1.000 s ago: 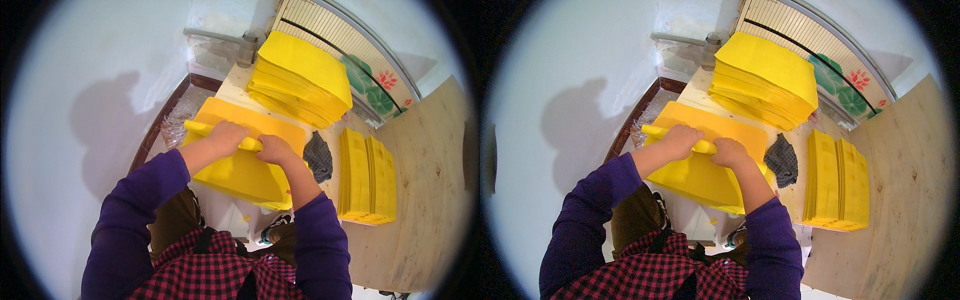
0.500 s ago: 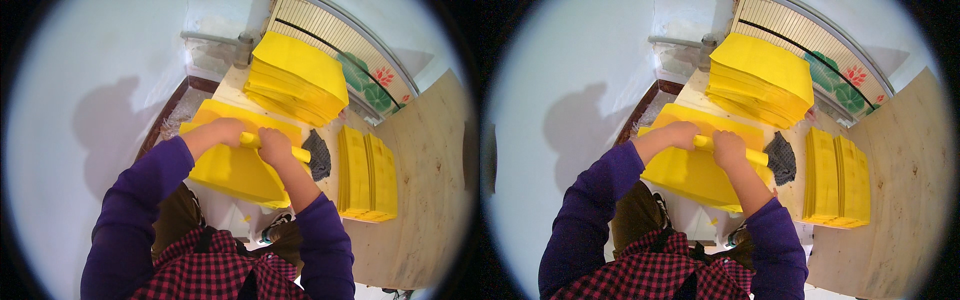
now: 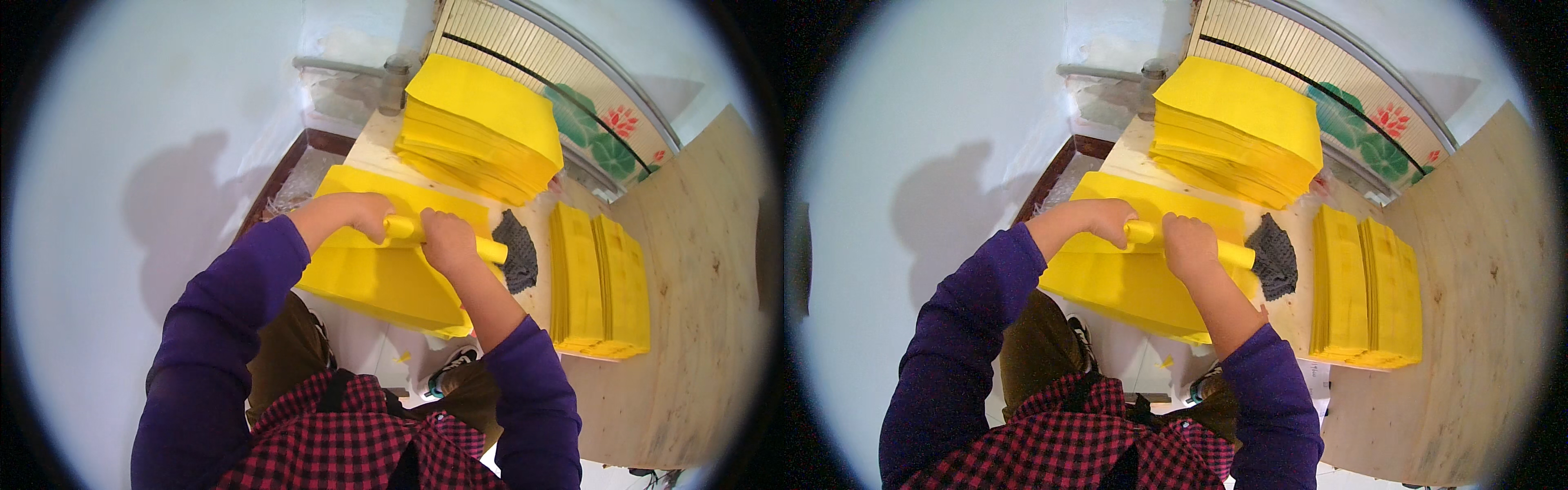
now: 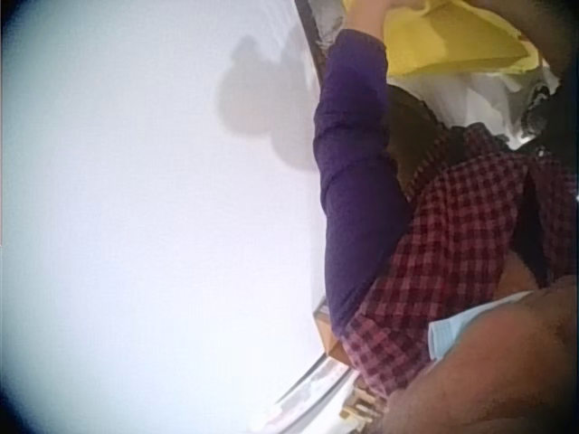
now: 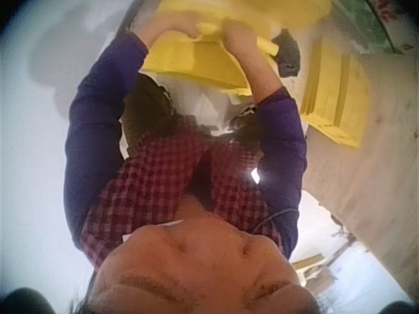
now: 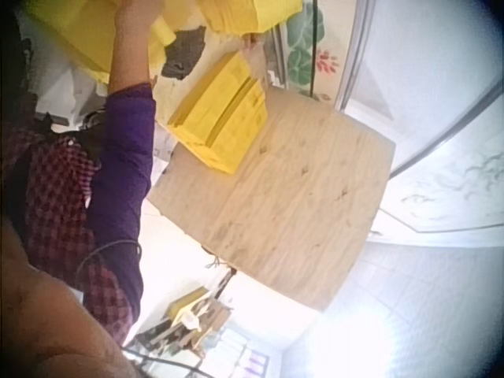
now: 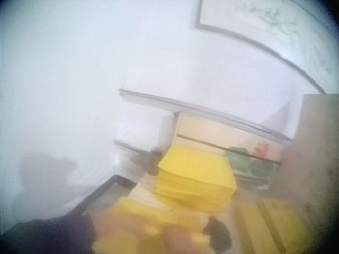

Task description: The person folds yellow paper sheets by hand on a low table, aligning edges and pressing creases. They stack the folded sheets into a growing pile and occasionally reposition the stack.

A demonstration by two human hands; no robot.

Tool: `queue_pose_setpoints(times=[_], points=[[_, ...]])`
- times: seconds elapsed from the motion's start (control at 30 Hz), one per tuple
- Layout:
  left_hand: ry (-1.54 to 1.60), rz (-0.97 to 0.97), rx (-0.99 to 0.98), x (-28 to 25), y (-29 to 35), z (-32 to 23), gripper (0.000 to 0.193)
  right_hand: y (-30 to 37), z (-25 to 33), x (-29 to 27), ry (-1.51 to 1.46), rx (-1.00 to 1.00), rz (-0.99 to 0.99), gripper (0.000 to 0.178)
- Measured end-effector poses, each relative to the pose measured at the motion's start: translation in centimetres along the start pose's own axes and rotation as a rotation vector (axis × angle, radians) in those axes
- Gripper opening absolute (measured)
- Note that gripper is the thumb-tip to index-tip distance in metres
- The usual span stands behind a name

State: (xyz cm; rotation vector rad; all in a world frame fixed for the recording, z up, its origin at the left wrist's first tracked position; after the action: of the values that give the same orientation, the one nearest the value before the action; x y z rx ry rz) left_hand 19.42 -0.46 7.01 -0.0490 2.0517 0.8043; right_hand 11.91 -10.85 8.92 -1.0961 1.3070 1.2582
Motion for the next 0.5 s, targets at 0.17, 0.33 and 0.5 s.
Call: queue_pose_setpoints(times=[0.17, 0.33, 0.5], points=[[-0.314, -0.438, 0.056, -0.8, 2.5, -3.2, 0.036, -0.2, -1.0, 0.0, -0.283, -0.174, 0.322, 0.044], [-0.151, -0.143, -0.036, -0.8, 2.6, -2.7, 0.038, 0.7, -0.1, -1.0, -0.164, -0.174, 0.222, 0.044], [-0.156, -0.12, 0.007, -1.5, 3.1, -2.8, 0.04, 1.2, 0.6, -2.7, 0.0, -0.082, 0.147, 0.043]])
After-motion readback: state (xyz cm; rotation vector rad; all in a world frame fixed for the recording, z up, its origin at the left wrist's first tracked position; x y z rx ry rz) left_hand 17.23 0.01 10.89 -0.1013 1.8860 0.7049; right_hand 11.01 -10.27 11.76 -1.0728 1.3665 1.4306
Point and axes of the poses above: each hand's wrist, its own y-axis away from the middle knuckle, its own x-axis out of the palm, z = x × y, the point moved 7 cm from there along -y, towards the middle knuckle, and after that the axes turned 9 degrees about z, right-handed, at the moved point
